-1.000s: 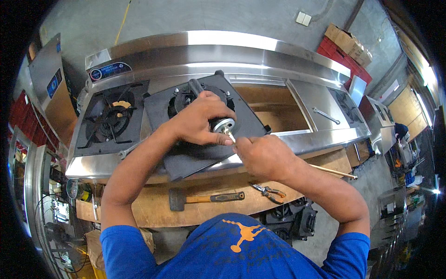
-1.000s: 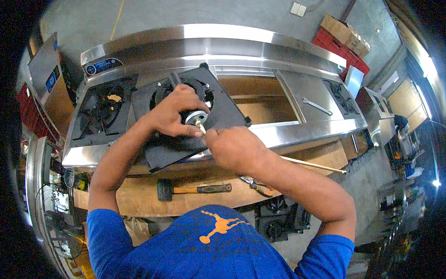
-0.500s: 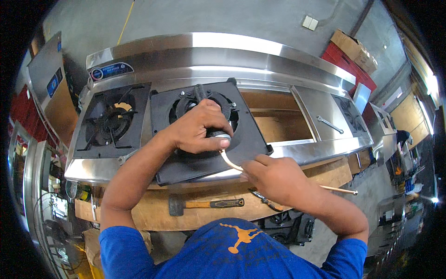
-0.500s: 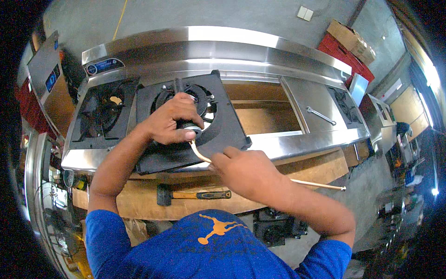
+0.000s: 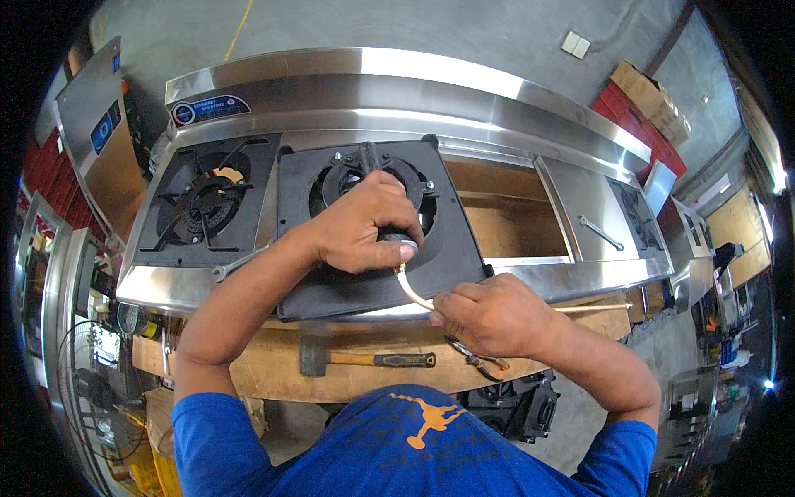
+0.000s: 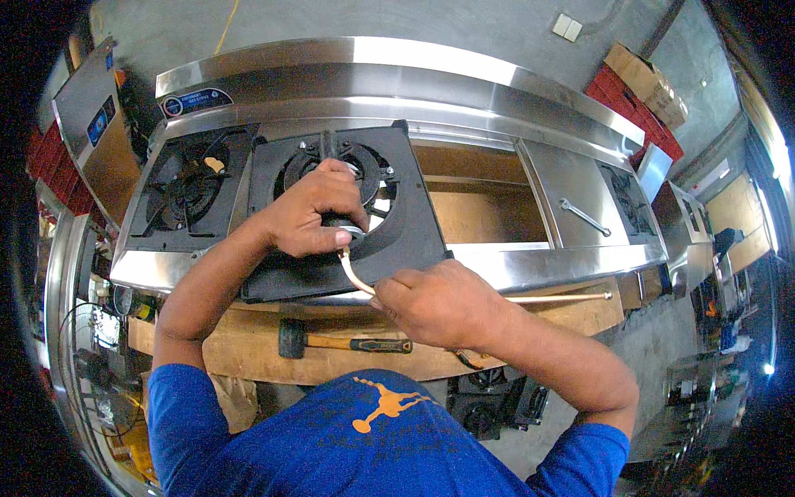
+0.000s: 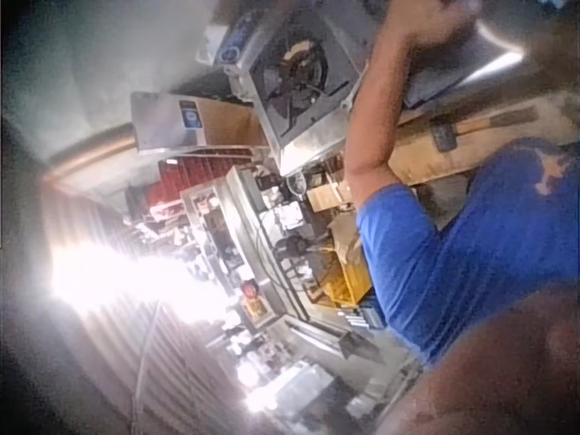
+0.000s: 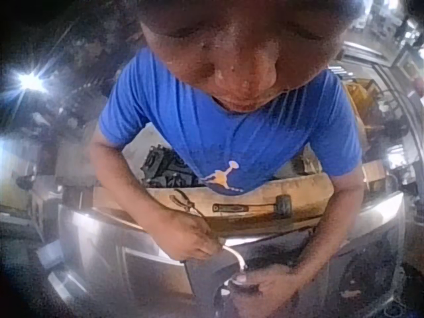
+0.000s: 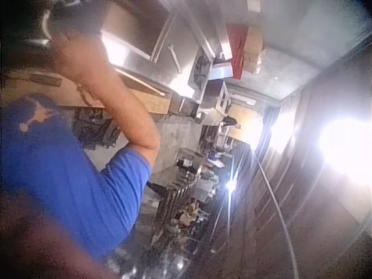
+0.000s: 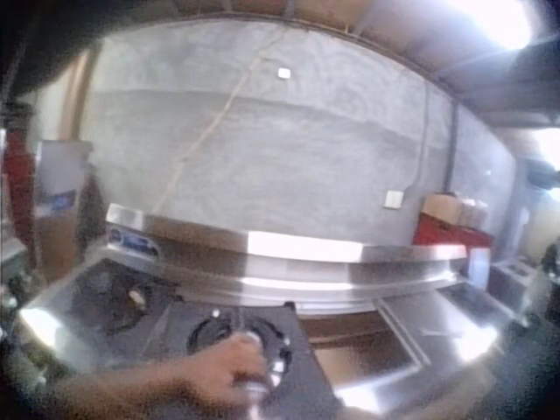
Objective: The person assembles a commercial gas stove burner by inserting a copper pipe into a burner head, tightening it with a wrench, and placing the burner grate on the stove. The person repeats the process for a second burner.
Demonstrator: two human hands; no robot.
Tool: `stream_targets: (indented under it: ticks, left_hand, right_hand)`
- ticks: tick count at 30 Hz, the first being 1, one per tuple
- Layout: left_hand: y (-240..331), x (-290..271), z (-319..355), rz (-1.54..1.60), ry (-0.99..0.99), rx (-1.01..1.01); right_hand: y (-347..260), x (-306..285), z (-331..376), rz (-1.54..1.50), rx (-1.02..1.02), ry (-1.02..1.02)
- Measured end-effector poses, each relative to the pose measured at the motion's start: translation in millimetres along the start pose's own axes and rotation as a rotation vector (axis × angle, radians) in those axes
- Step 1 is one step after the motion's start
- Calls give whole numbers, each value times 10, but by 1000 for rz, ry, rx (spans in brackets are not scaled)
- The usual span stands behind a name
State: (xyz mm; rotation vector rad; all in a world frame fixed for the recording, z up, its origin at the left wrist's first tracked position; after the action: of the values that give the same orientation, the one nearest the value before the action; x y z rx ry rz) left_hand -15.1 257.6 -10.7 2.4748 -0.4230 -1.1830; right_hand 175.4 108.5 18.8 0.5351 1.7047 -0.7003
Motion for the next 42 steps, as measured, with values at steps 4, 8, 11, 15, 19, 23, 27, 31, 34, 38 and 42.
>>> stream_targets:
  ticks: [4,8,11,15,19,23,27,31,34,38,42]
  left_hand:
    - [12,-13,2,11,-15,-11]
    - [48,-40,-16,7,-27,-23]
    - [38,-48,-18,13,-35,-29]
    - [-3,-27,17,33,-24,-21]
    - [-17,-1,44,-54,-18,-12]
    - [37,41,-11,-50,19,-98]
    - [75,102,-44,-63,119,-138]
    - [43,96,-27,-55,115,-136]
    - [57,52,-15,-50,59,-196]
    - [100,44,-32,-85,58,-209]
    - [99,43,-33,-72,60,-223]
  right_hand:
    - [101,-17,-32,-91,-47,-73]
    - [154,-40,-106,-85,-141,-73]
    - [187,-44,-160,-54,-202,-82]
    - [245,-45,-192,-99,-226,-183]
    - [273,-13,-239,-104,-371,-188]
    - [294,118,-223,-69,-316,-194]
    - [243,163,0,-13,-211,217]
    - [275,262,98,45,-101,521]
    - [341,323,59,63,-163,595]
    - [429,352,14,36,-263,607]
    - [493,357,-73,-9,-362,625]
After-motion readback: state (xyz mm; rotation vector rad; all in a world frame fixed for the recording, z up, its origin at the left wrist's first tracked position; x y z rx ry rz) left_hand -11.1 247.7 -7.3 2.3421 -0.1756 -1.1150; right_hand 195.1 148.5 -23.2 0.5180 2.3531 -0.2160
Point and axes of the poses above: each hand's wrist, its own z-axis away from the middle knuckle, its own x-axis out of the palm, y = z × x, the point moved 2 cm from there along -z, towards the middle knuckle, and after that the axes turned 1 degree about y, right-handed, at the moved point
